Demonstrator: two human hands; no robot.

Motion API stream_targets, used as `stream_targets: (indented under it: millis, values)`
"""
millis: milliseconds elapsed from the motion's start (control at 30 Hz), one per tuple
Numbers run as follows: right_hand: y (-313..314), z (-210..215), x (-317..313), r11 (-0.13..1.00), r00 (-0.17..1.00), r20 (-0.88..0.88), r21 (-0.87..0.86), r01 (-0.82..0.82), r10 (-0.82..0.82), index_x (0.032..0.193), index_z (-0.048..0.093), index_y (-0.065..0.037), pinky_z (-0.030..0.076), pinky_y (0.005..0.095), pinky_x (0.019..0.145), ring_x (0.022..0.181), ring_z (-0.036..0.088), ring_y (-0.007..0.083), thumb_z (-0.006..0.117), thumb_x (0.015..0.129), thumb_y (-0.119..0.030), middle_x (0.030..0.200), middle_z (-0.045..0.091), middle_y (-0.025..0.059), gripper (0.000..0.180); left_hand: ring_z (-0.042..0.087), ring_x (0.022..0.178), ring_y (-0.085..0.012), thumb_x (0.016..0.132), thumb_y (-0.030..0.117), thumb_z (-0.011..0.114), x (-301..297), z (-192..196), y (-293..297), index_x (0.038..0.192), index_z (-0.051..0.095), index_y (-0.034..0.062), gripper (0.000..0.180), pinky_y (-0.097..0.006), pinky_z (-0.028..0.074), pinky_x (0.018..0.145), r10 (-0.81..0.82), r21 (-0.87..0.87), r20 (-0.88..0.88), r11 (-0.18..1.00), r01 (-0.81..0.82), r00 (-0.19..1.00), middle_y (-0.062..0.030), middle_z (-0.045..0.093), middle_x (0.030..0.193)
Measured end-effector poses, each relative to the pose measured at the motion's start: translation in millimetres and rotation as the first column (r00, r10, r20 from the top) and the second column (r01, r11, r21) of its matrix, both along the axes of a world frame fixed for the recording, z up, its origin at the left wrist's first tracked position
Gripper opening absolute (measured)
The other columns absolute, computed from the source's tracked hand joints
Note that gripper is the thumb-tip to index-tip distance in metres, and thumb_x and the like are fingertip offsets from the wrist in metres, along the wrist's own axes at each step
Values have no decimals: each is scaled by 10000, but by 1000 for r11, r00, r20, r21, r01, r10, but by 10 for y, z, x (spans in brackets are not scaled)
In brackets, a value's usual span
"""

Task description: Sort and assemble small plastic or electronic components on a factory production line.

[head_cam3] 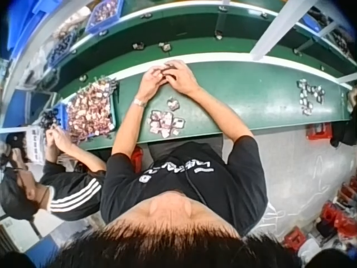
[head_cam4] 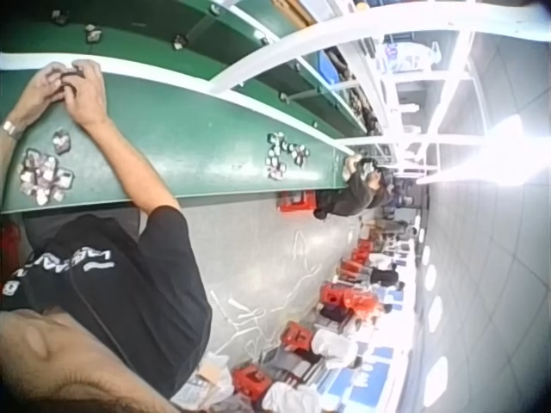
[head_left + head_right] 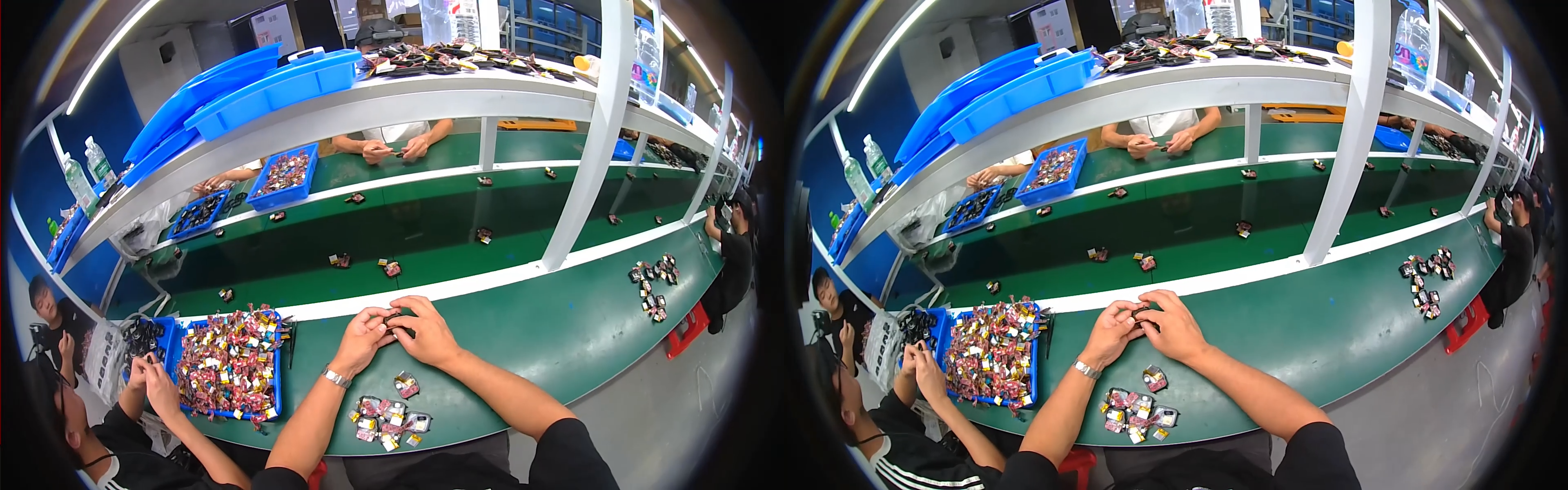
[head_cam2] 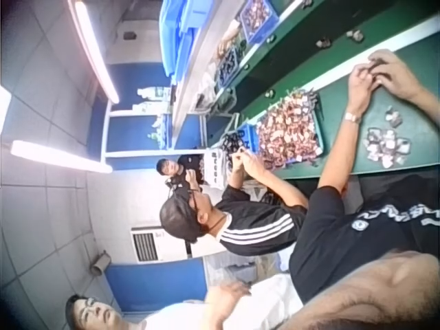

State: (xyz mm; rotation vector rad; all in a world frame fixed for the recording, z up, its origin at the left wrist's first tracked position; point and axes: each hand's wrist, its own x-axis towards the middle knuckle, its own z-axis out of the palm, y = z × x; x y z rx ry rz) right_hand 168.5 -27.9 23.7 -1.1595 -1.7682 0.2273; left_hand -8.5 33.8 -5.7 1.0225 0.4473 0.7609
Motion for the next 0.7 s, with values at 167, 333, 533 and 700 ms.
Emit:
stream_targets:
  millis: [167, 333, 533, 700]
  values:
    - [18, -67, -20, 1000, 997, -71, -28, -5, 3, 928, 724, -67, 449, 383, 983, 1187, 511, 289, 704, 737, -10, 1206, 597, 84, 200, 569, 1169, -212, 973, 11, 478, 23, 9, -6, 1196, 474, 41, 225, -366, 498, 970, 5, 11, -10, 1000, -5, 1000, -142, 525, 1343]
    - [47, -80, -14, 998, 994, -101, -38, -56, 52, 942, 724, -74, 429, 393, 1004, 1222, 484, 303, 694, 744, 2, 1235, 591, 90, 214, 575, 1157, -193, 974, 17, 484, 49, 29, -33, 1200, 477, 43, 227, -346, 504, 959, 49, 31, -28, 998, -48, 998, -133, 537, 1333]
    - [32, -5, -7, 1000, 995, -92, 2, 28, -27, 912, 672, -58, 502, 362, 873, 1054, 580, 283, 692, 755, -6, 1109, 614, 77, 166, 592, 1119, -174, 984, 34, 476, 68, 64, -55, 1220, 471, 45, 236, -342, 516, 940, 63, 15, -63, 998, -62, 996, -100, 591, 1237]
    - [32, -22, -14, 994, 999, -20, 101, 50, -48, 903, 646, -55, 527, 347, 785, 940, 609, 272, 697, 751, -13, 1037, 610, 83, 165, 604, 1076, -164, 986, 38, 472, 68, 83, -64, 1223, 466, 40, 237, -340, 523, 935, 74, -12, -66, 997, -75, 995, -87, 602, 1195]
